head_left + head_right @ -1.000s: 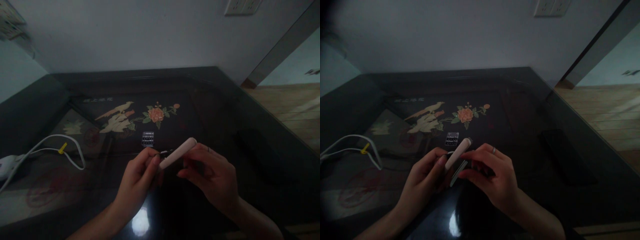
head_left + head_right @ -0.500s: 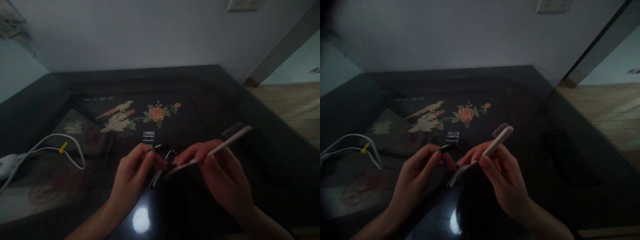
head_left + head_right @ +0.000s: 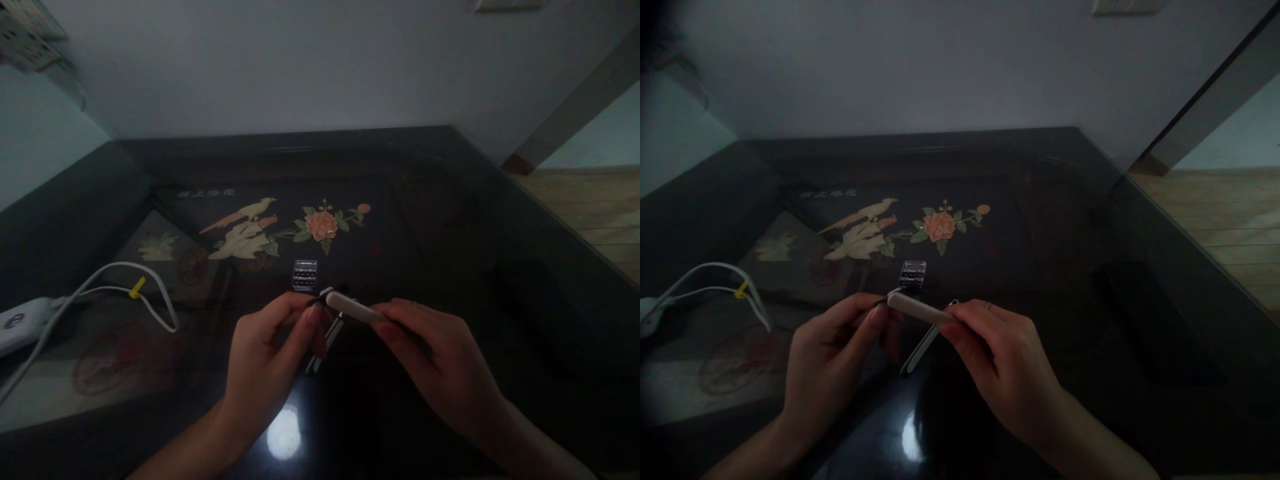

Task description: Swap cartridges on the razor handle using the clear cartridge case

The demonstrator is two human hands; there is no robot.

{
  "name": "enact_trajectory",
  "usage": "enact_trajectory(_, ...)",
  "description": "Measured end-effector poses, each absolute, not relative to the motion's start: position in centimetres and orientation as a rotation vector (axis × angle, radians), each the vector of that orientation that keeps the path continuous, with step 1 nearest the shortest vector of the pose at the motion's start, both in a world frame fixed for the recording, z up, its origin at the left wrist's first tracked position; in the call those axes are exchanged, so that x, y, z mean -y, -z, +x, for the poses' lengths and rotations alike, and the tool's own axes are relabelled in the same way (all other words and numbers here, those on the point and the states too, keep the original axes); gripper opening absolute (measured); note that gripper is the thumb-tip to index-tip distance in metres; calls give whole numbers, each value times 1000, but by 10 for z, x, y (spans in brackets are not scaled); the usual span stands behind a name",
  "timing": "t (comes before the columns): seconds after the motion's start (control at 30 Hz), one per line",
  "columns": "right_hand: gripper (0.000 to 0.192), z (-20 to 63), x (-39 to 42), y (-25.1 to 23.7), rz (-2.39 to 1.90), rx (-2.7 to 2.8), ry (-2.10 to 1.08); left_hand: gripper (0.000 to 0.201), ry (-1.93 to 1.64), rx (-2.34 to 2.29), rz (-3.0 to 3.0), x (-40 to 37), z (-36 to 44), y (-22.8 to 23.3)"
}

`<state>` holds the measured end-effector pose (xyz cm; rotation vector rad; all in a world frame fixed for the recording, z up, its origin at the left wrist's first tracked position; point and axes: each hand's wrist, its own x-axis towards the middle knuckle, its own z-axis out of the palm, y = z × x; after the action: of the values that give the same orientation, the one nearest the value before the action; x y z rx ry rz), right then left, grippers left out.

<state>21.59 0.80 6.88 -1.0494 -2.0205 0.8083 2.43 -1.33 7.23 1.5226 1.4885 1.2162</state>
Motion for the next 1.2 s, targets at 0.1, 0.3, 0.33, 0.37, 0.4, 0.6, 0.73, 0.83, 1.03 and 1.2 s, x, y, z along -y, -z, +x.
enact_trajectory(0.1,12,217,-8,-69,-1071,1964,-709,18,-1223,-1504,1533,13,24,-73)
enact_trajectory(0.3,14,214,-8,-67,-1030,1973,-745,19,-1207,-1543,1597,13,26,-76)
enact_trajectory(0.33,14,214,-8,-67,-1046,1959,-736,19,-1207,-1553,1602,13,26,-76)
enact_trajectory(0.37,15,214,-8,-66,-1056,1950,-727,20,-1205,-1559,1609,13,25,-76)
enact_trajectory(0.4,15,214,-8,-66,-1057,1948,-720,20,-1204,-1566,1614,14,25,-76)
enact_trajectory(0.6,17,213,-9,-67,-1057,1964,-667,19,-1188,-1586,1644,14,25,-76)
enact_trajectory(0.73,16,211,-9,-67,-1046,1966,-657,20,-1184,-1597,1624,14,26,-77)
enact_trajectory(0.83,16,212,-9,-67,-1025,1983,-619,20,-1179,-1599,1614,14,26,-77)
enact_trajectory(1.03,17,218,-6,-70,-1146,1856,-566,21,-1202,-1561,1559,14,25,-73)
enact_trajectory(1.2,24,216,-3,-68,-1039,1937,-621,21,-1208,-1562,1552,14,24,-73)
